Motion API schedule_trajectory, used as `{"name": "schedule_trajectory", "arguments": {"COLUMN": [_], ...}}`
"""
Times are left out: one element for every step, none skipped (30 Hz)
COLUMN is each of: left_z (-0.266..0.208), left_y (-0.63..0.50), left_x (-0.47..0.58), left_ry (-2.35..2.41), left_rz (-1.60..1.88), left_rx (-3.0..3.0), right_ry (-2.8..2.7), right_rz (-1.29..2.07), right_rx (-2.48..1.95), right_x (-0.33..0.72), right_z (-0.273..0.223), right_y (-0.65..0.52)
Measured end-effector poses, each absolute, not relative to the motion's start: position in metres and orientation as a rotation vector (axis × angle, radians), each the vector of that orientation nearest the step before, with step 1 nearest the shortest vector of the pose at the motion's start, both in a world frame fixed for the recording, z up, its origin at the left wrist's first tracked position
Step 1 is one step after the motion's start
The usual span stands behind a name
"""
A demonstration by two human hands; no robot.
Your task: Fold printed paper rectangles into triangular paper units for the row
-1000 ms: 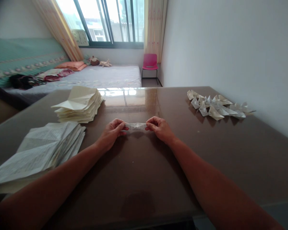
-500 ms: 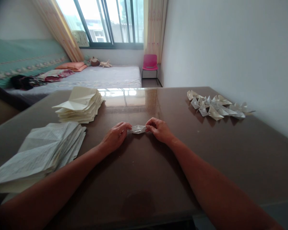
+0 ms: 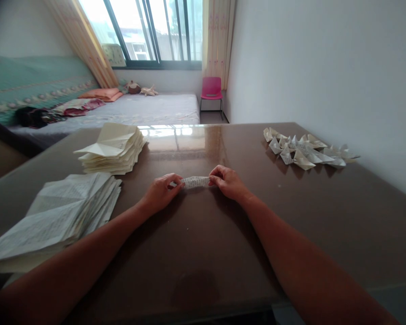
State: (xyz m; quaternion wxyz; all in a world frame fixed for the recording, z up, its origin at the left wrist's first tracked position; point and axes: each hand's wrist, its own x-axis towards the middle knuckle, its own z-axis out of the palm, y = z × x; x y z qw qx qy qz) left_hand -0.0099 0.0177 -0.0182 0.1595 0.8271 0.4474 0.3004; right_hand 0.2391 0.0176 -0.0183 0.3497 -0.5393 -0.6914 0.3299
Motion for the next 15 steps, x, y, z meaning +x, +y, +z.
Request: {"name": "schedule_trajectory", "arguments": {"left_z": [-0.020, -0.021, -0.021, -0.021, -0.021, -0.020, -0.019, -0.018, -0.018, -0.017, -0.017, -0.018, -0.018, -0.019, -0.019], "left_y": [0.019, 0.020, 0.021, 0.020, 0.020, 0.019, 0.018, 0.017, 0.015, 0.014, 0.013, 0.011, 0.010, 0.009, 0.008], "left_x": [-0.010, -0.009, -0.008, -0.008, -0.007, -0.006, -0.004, -0.003, -0.002, -0.001, 0.000, 0.001, 0.002, 0.003, 0.004], "left_ry": [1.290, 1.295, 1.294, 1.287, 1.276, 1.267, 1.261, 1.256, 1.251, 1.243, 1.235, 1.224, 1.211, 1.195, 1.179], "left_rz": [0.888, 0.910, 0.927, 0.941, 0.957, 0.976, 0.998, 1.019, 1.039, 1.052, 1.061, 1.064, 1.064, 1.062, 1.058], "left_rx": [2.305, 2.256, 2.216, 2.183, 2.153, 2.125, 2.098, 2.074, 2.055, 2.042, 2.035, 2.035, 2.037, 2.040, 2.042], "right_ry": [-1.789, -1.785, -1.779, -1.764, -1.730, -1.677, -1.613, -1.546, -1.491, -1.457, -1.449, -1.461, -1.480, -1.503, -1.524], "right_rz": [0.873, 0.898, 0.929, 0.965, 1.010, 1.070, 1.140, 1.212, 1.276, 1.327, 1.359, 1.375, 1.377, 1.369, 1.352], "right_rx": [-1.395, -1.381, -1.356, -1.321, -1.283, -1.245, -1.210, -1.185, -1.174, -1.177, -1.191, -1.207, -1.217, -1.214, -1.200], "right_x": [0.240, 0.240, 0.239, 0.238, 0.237, 0.235, 0.232, 0.230, 0.228, 0.226, 0.224, 0.222, 0.221, 0.219, 0.218], "right_z": [-0.019, -0.020, -0.020, -0.020, -0.019, -0.017, -0.016, -0.014, -0.012, -0.011, -0.011, -0.011, -0.011, -0.011, -0.011], "right_y": [0.018, 0.019, 0.019, 0.019, 0.018, 0.017, 0.015, 0.014, 0.012, 0.011, 0.009, 0.008, 0.007, 0.006, 0.005]}}
